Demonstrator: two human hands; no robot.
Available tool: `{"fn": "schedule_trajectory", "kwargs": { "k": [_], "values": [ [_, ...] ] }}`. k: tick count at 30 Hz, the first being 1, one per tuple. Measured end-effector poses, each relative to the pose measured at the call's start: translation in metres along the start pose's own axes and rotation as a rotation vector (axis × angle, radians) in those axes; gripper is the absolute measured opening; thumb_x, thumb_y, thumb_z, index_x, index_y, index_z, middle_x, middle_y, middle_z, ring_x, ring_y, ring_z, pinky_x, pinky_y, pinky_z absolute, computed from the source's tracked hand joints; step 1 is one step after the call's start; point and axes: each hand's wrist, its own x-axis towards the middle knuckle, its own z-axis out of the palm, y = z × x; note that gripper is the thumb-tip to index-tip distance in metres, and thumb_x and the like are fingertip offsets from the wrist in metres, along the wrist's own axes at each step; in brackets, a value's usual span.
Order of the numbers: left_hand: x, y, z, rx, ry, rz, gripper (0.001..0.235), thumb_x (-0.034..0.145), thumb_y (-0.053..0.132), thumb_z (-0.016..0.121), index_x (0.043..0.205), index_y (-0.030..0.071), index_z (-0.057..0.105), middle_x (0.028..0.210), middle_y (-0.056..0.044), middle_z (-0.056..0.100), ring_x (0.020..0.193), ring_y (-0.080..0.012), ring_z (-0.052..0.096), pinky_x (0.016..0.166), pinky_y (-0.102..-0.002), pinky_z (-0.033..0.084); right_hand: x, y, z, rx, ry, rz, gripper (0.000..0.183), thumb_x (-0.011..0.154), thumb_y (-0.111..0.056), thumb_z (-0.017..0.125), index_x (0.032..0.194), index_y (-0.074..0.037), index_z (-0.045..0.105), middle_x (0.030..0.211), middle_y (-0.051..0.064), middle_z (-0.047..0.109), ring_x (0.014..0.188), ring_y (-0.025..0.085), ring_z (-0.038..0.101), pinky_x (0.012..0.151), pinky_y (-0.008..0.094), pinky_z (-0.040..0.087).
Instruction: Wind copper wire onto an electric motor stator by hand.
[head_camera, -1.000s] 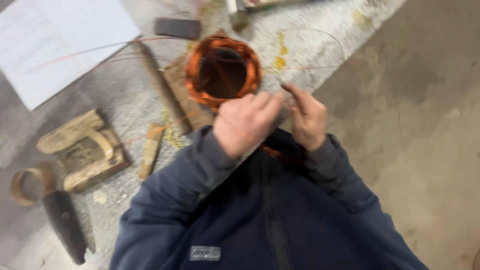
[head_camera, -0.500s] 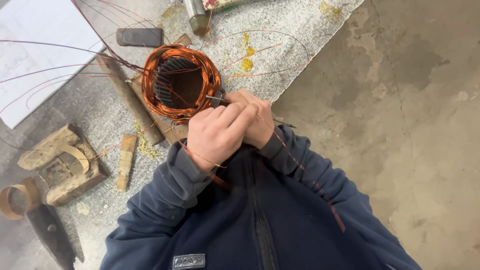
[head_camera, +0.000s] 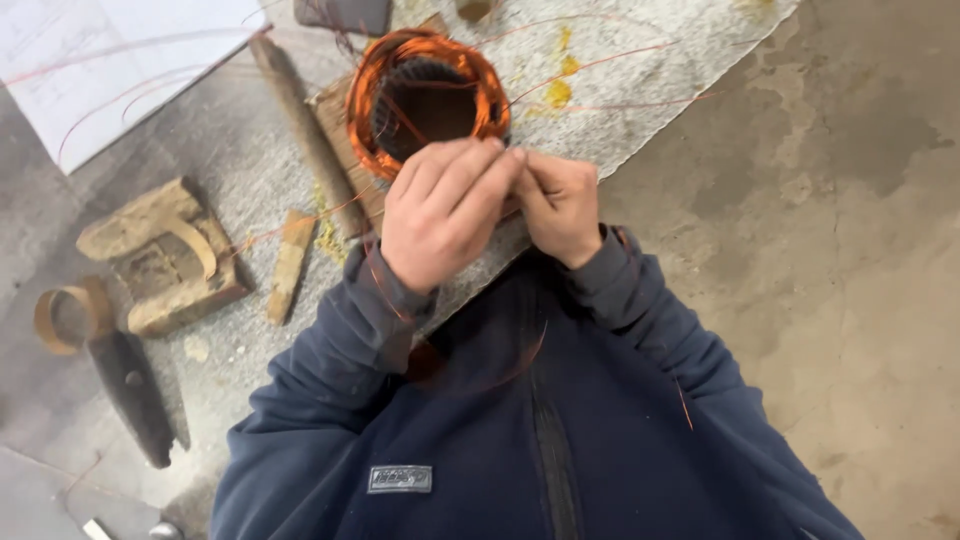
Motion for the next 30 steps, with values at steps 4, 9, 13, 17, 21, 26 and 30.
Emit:
{"fn": "schedule_trajectory", "kwargs": {
  "k": [4,9,13,17,21,26,30],
  "values": [
    [-0.007,-0.005,-0.002,0.029,-0.006,-0.025,0.041,0.098,0.010,0.068,0.138,0.004,0.062,0.134,-0.011,0.064,0.125,-0.0281,0.063,0.111,-0.042,0.051,-0.006,0.012,-0.001,0.291,-0.089,0.043,0.029,0.110,-0.019,0.056,0.105,0.006,0.070,0.079,0.006,0.070,0.074,0.007,0.061,0.066,0.025,0.051],
    [-0.008,-0.010,-0.001,0.019,-0.031,-0.004,0.043,0.098,0.011,0.069,0.140,0.003,0.063,0.137,-0.013,0.064,0.127,-0.0278,0.062,0.113,-0.043,0.051,-0.031,0.018,-0.031,0.308,-0.086,0.104,0.045,0.114,-0.027,0.053,0.079,0.001,0.060,0.070,0.001,0.057,0.062,0.009,0.046,0.057,0.028,0.035],
    [-0.009,-0.014,0.001,0.007,-0.013,0.013,0.041,0.101,0.011,0.072,0.140,0.003,0.063,0.137,-0.012,0.064,0.127,-0.0273,0.062,0.113,-0.042,0.051,-0.105,0.053,-0.093,0.351,0.190,-0.012,0.036,0.108,-0.031,0.054,0.088,-0.001,0.052,0.063,0.002,0.048,0.049,0.011,0.039,0.048,0.029,0.028],
    [-0.009,-0.014,0.002,0.023,-0.017,0.037,0.035,0.101,0.011,0.074,0.134,0.003,0.067,0.135,-0.012,0.064,0.128,-0.0270,0.062,0.112,-0.041,0.052,-0.212,0.098,-0.249,1.004,0.342,0.131,0.035,0.109,-0.036,0.056,0.087,-0.009,0.062,0.068,0.000,0.044,0.055,0.011,0.036,0.048,0.026,0.026],
    [-0.007,-0.013,0.001,0.057,-0.040,0.045,0.031,0.102,0.013,0.075,0.130,0.002,0.068,0.135,-0.011,0.064,0.128,-0.0264,0.061,0.112,-0.040,0.052,-0.310,0.075,-0.402,0.637,0.325,-0.112,0.031,0.104,-0.031,0.056,0.079,-0.012,0.055,0.065,-0.002,0.045,0.054,0.012,0.039,0.048,0.028,0.030],
    [0.003,-0.010,0.003,0.060,-0.017,0.044,0.027,0.101,0.013,0.075,0.125,0.003,0.068,0.129,-0.009,0.064,0.125,-0.0266,0.061,0.106,-0.041,0.052,-0.269,0.045,-0.363,0.209,0.250,-0.440,0.032,0.098,-0.024,0.055,0.069,-0.016,0.046,0.063,-0.004,0.046,0.053,0.013,0.042,0.049,0.030,0.035],
    [0.004,-0.006,-0.002,0.041,-0.028,0.031,0.029,0.098,0.008,0.072,0.126,0.003,0.069,0.126,-0.008,0.064,0.120,-0.0251,0.061,0.101,-0.041,0.052,-0.134,-0.038,-0.177,-0.222,-0.335,-0.105,0.015,0.086,-0.011,0.063,0.072,-0.006,0.060,0.063,0.011,0.054,0.057,0.026,0.054,0.054,0.039,0.037]
  ]
}}
